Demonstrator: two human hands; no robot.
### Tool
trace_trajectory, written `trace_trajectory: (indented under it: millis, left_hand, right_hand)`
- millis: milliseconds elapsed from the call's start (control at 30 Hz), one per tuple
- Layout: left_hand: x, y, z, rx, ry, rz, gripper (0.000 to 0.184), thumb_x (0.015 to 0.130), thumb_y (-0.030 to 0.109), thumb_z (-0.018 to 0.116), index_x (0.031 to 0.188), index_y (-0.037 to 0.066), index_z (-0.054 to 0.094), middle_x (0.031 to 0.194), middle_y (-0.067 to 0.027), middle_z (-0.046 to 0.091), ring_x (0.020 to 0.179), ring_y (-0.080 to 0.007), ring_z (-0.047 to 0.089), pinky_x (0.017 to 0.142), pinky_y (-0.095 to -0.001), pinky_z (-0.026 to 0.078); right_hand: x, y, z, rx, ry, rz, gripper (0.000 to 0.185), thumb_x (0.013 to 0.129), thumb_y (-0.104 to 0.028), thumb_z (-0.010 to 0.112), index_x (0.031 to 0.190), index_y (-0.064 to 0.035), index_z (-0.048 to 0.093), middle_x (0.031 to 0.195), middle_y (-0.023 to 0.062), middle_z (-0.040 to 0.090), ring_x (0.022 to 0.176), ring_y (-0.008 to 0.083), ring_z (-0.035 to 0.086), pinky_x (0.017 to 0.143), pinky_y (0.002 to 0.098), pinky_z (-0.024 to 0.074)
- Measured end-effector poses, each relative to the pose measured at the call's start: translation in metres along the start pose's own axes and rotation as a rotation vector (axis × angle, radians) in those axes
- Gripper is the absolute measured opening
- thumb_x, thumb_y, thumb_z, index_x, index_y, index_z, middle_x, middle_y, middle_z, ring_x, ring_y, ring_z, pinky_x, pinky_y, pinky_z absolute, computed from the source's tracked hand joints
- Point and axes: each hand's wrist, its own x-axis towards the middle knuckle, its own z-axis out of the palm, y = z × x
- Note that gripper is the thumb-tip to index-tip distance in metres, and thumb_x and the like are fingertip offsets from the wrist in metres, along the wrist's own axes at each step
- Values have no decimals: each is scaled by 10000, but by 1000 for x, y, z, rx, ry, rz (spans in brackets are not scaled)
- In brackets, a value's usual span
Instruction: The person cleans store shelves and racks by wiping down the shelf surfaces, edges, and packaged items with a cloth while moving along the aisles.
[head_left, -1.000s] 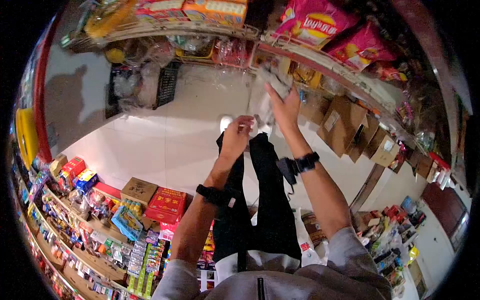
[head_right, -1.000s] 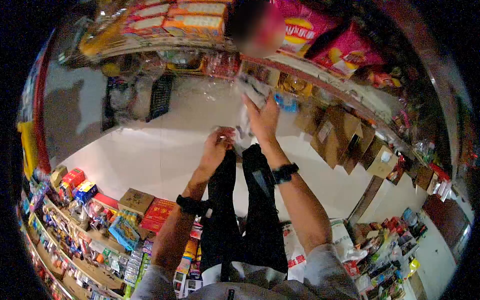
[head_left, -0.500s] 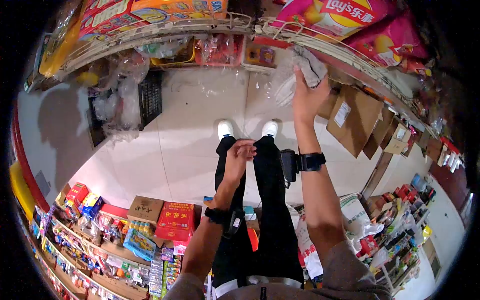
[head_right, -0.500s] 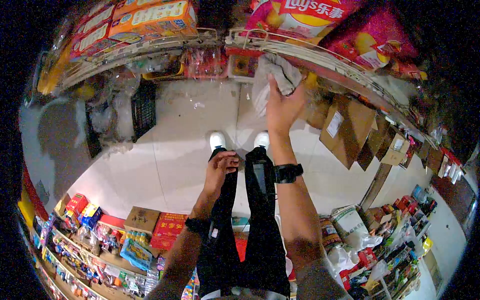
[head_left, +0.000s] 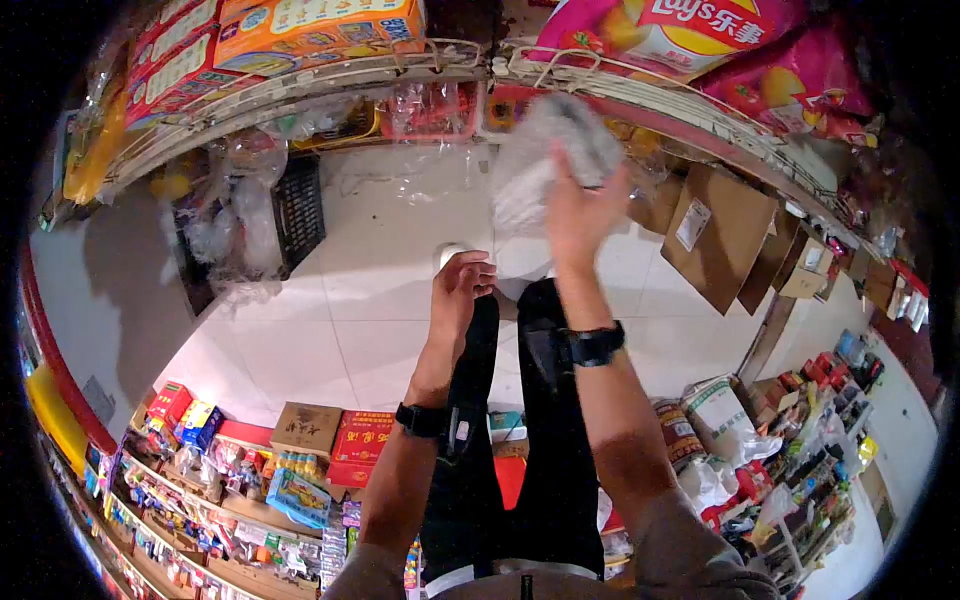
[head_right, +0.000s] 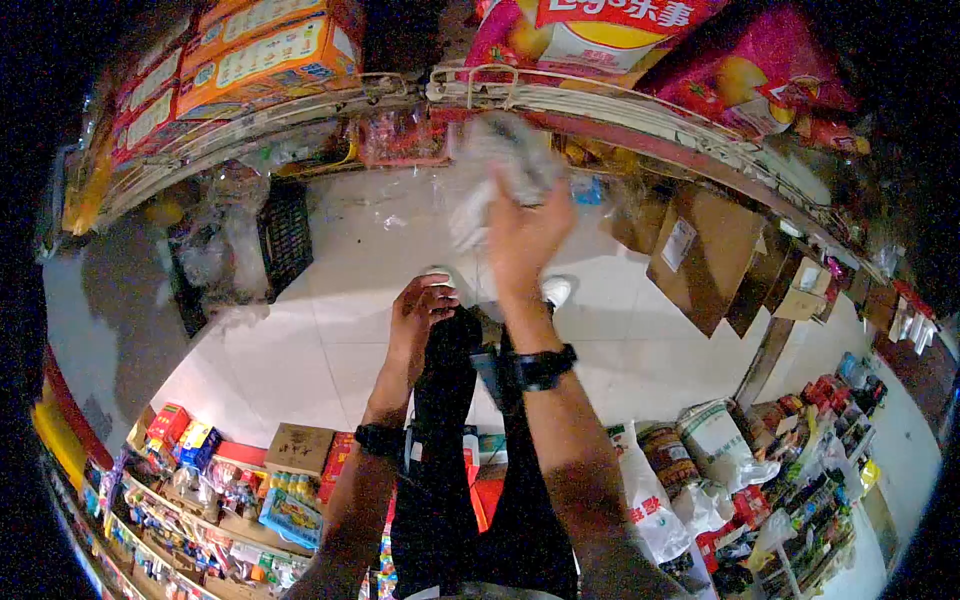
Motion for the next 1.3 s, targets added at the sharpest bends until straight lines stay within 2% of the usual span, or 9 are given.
trace_trajectory:
  millis: [300, 500, 567, 633, 700, 733, 867, 1067, 1300]
  left_hand:
    - [6, -3, 10, -77, -47, -5, 229, 1052, 142, 479, 1193, 49, 632, 1030, -75, 698, 881, -154, 663, 792, -289, 520]
    - [6, 1, 1, -52, -40, 10, 233, 1055, 193, 502, 1178, 51, 639, 1036, -73, 698, 901, -153, 662, 818, -295, 526]
    - [7, 1, -9, 35, -55, 40, 360, 1022, 322, 554, 1225, 29, 605, 1084, -100, 693, 992, -211, 676, 876, -334, 537]
    - [1, 10, -8, 59, -38, 31, 341, 1025, 307, 551, 1219, 33, 608, 1091, -100, 693, 988, -209, 675, 884, -334, 531]
    - [-1, 10, -12, 26, -24, 10, 299, 1032, 269, 533, 1215, 47, 612, 1103, -106, 691, 987, -209, 675, 885, -335, 526]
    - [-3, 14, -7, 50, 36, -22, 258, 1024, 145, 475, 1197, 38, 634, 1065, -96, 705, 956, -183, 682, 852, -304, 537]
    - [-3, -1, -7, 65, -26, 1, 266, 1054, 235, 485, 1213, 67, 617, 1109, -108, 692, 982, -216, 677, 875, -340, 530]
    - [-3, -8, 21, 44, 17, -59, 245, 1021, 168, 506, 1170, 38, 651, 1057, -96, 705, 919, -178, 673, 840, -307, 534]
    - [1, -8, 48, 84, -81, -48, 252, 1029, 209, 520, 1174, 44, 644, 1030, -81, 693, 909, -156, 657, 831, -299, 517]
  right_hand:
    - [34, 18, -35, 127, -51, -93, 364, 860, -75, 775, 1193, 38, 682, 1186, 105, 716, 1076, 177, 658, 996, 311, 467]
    - [6, -14, 2, 122, -115, -3, 391, 795, -159, 839, 1107, 13, 676, 1024, 125, 754, 914, 251, 719, 862, 358, 545]
    - [9, -9, -1, 130, -89, -15, 386, 797, -153, 838, 1102, 15, 672, 1003, 112, 756, 893, 245, 718, 845, 354, 549]
    - [15, -1, -11, 146, -64, -30, 381, 798, -147, 837, 1096, 18, 667, 983, 100, 757, 872, 238, 717, 827, 350, 553]
    - [28, 12, -41, 242, -11, 283, 351, 815, -107, 819, 1105, 24, 671, 1010, 91, 751, 885, 214, 706, 825, 347, 552]
    - [39, 24, -55, 270, 50, 280, 337, 825, -87, 808, 1111, 27, 672, 1023, 88, 744, 892, 209, 698, 837, 344, 547]
    - [75, 57, -104, 74, 163, 22, 325, 840, -35, 780, 1138, 34, 670, 1075, 98, 725, 945, 204, 680, 888, 344, 528]
    - [72, 70, -86, 100, 179, -39, 439, 854, -109, 795, 1236, 32, 633, 1141, 103, 712, 1004, 176, 659, 921, 331, 499]
    - [64, 48, -75, 263, 259, 127, 350, 863, -97, 784, 1153, 41, 644, 1089, 90, 690, 994, 176, 633, 932, 329, 485]
